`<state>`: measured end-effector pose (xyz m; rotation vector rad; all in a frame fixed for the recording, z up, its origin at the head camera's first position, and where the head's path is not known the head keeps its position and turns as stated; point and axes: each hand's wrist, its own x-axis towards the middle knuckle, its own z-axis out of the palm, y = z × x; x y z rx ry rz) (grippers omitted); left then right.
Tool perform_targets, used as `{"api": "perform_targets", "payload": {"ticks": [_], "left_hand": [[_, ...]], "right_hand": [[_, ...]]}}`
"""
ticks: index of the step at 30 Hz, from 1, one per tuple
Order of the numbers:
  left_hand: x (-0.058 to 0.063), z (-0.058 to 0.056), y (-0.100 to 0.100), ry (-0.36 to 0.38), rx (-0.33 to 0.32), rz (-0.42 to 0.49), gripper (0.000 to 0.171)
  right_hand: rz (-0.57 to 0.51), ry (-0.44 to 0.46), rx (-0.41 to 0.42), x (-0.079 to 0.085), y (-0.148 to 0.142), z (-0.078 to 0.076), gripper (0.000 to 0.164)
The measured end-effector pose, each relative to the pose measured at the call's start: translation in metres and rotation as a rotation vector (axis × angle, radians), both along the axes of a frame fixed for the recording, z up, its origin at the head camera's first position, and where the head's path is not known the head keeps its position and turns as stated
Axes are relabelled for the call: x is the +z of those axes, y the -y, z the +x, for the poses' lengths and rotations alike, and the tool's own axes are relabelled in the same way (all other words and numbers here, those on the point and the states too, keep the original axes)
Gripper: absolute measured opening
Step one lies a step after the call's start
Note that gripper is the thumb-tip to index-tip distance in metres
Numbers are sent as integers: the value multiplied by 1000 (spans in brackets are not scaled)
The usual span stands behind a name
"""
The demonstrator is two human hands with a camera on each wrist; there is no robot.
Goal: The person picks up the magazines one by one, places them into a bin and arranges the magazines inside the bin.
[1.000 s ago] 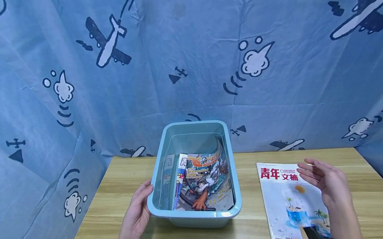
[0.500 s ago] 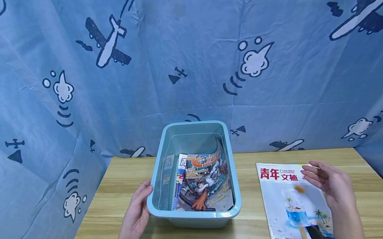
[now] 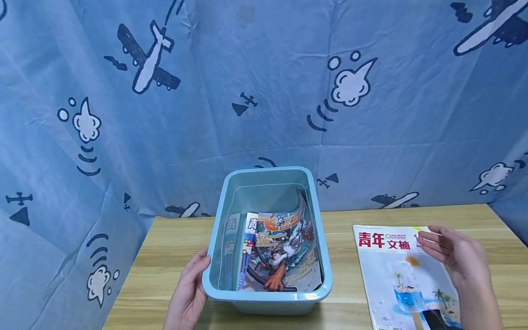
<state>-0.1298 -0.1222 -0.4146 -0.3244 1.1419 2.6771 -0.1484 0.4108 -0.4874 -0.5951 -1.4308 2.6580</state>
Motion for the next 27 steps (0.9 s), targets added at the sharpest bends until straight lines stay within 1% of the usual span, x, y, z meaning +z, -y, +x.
{"api": "perform_targets", "payload": {"ticks": [8,14,22,27], "left_hand": [[1,1,0,11,14,-12,29],[0,0,0,7,9,-24,27],[0,0,0,4,6,-12,31],[0,1,0,-6,-10,5,30]], "right_hand": [[48,31,-2,-4,-3,0,30],[86,64,-14,-8,-3,-1,31],[141,90,-18,-10,-5,-1,31],[170,95,-6,-13,-7,0,34]]}}
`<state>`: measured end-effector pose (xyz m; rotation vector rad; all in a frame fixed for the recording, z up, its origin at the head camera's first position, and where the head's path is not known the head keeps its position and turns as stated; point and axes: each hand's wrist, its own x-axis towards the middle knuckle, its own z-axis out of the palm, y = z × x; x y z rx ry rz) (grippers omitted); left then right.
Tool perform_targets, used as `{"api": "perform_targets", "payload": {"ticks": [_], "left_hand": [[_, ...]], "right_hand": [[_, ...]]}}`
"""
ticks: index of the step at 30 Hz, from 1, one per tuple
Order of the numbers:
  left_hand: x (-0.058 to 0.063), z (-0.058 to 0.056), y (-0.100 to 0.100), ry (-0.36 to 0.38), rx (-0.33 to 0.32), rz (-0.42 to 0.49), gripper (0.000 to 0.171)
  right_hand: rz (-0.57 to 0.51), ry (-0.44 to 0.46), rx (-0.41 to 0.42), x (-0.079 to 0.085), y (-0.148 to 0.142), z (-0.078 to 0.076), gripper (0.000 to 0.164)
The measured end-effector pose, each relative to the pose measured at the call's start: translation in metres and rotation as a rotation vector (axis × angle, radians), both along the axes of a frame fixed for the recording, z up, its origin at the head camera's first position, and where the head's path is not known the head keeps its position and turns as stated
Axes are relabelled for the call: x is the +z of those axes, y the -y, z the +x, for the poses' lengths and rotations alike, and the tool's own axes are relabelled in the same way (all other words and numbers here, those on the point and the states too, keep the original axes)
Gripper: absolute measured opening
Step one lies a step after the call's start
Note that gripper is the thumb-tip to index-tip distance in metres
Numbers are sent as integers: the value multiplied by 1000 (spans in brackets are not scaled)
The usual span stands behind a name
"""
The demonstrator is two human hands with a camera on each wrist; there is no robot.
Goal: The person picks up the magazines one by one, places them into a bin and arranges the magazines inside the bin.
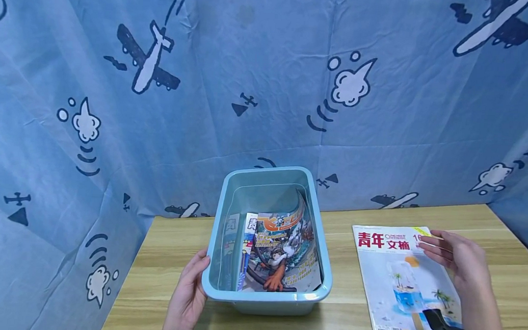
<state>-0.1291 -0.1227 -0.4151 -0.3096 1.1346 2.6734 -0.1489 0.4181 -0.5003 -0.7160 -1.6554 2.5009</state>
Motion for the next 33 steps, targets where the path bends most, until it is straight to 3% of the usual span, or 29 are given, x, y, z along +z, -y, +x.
{"api": "perform_targets", "payload": {"ticks": [12,33], "left_hand": [[2,0,-1,26,19,-26,37],[1,-1,1,27,25,-22,32]], "right_hand": [[60,40,-10,-4,-1,0,31],[163,171,-24,-4,-8,-2,25]]}}
